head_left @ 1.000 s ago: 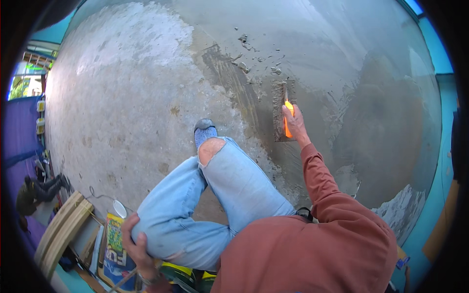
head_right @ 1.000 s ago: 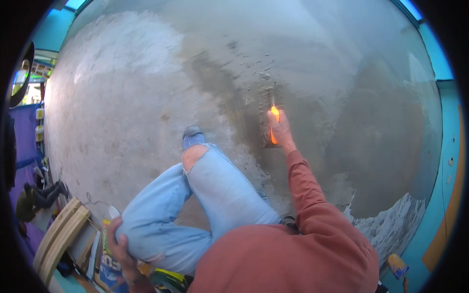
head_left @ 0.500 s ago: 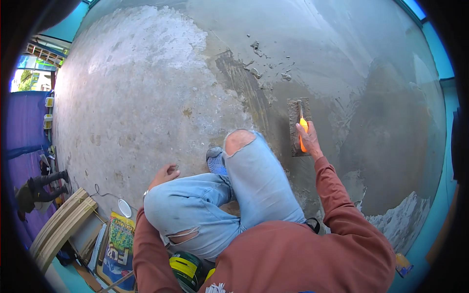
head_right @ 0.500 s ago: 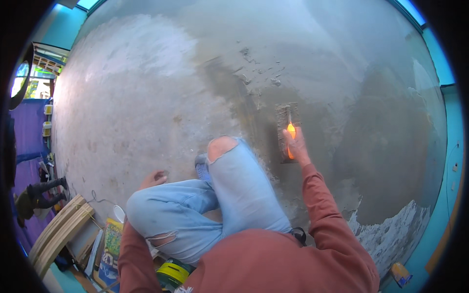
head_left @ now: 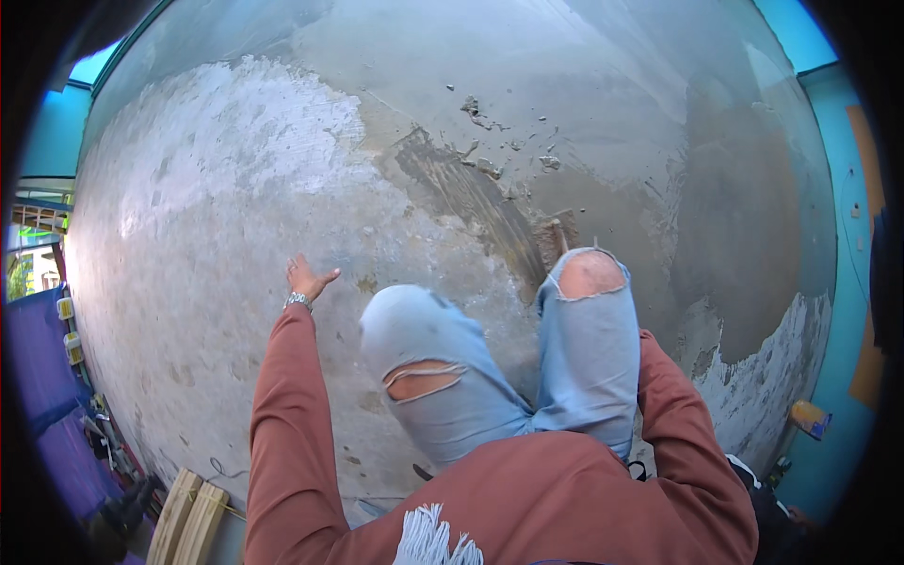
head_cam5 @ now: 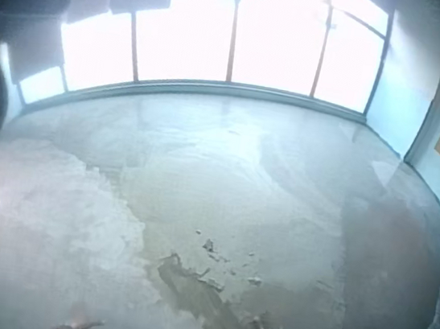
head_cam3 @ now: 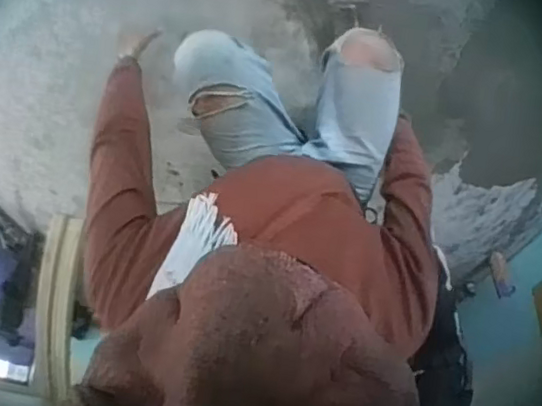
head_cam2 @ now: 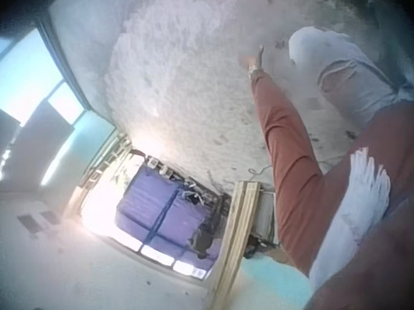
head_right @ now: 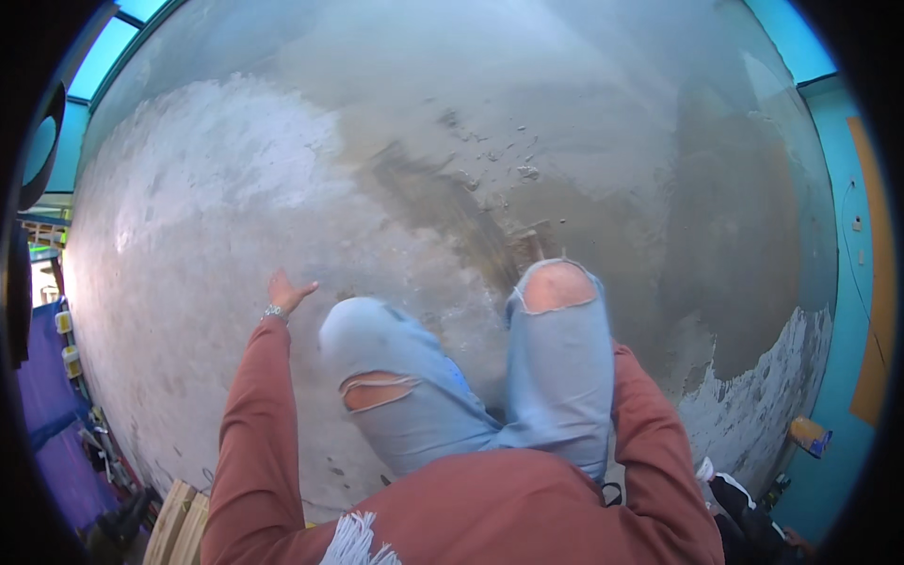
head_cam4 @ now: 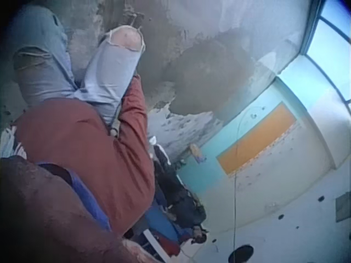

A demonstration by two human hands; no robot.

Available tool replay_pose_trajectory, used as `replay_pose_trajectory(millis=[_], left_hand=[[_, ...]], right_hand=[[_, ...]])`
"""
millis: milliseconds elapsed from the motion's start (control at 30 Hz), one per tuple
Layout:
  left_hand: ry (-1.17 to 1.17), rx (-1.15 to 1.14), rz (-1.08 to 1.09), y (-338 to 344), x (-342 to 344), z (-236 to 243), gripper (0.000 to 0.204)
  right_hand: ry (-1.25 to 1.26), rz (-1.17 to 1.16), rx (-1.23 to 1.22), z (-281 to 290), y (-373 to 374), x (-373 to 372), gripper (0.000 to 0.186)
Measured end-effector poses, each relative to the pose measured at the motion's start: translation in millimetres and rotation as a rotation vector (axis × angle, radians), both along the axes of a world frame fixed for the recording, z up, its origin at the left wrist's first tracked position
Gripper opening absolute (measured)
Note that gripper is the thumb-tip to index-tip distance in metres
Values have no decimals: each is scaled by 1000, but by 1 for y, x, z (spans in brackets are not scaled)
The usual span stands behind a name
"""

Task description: The person uses a trowel to smooth wet concrete on the floor while kneeling.

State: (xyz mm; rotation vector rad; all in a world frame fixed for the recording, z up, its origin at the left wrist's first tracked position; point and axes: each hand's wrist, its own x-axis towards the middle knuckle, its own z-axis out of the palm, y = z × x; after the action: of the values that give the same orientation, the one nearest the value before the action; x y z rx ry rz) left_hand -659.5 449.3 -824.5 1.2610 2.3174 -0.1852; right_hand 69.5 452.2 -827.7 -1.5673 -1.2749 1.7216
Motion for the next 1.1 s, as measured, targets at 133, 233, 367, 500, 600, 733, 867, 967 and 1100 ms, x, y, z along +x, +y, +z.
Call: replay_pose_trajectory(millis=[133,233,367,500,600,733,867,967,1100], left_hand=[[21,-61,5,45,24,-34,151],[42,-84,-18,45,12,-47,157],[60,-83,3,43,6,-46,159],[37,-82,-15,54,19,-46,159],[48,-118,17,53,14,-43,159],[27,-149,-8,49,10,-37,160],[-127,-253,-65,75,-19,-31,161],[-182,-368,-19,74,-52,-18,162],[-205,-507,-48,99,-18,-11,165]], right_hand=[[-2,-189,-197,63,-10,-21,41],[36,-275,-276,119,10,-46,44],[74,-287,-311,184,48,-77,47],[38,-44,-157,253,113,-119,52],[95,66,76,238,157,-173,50],[70,138,67,190,183,-215,45],[-312,304,281,95,226,-233,45],[-362,436,405,73,246,-279,45],[-213,477,225,52,252,-305,45]])
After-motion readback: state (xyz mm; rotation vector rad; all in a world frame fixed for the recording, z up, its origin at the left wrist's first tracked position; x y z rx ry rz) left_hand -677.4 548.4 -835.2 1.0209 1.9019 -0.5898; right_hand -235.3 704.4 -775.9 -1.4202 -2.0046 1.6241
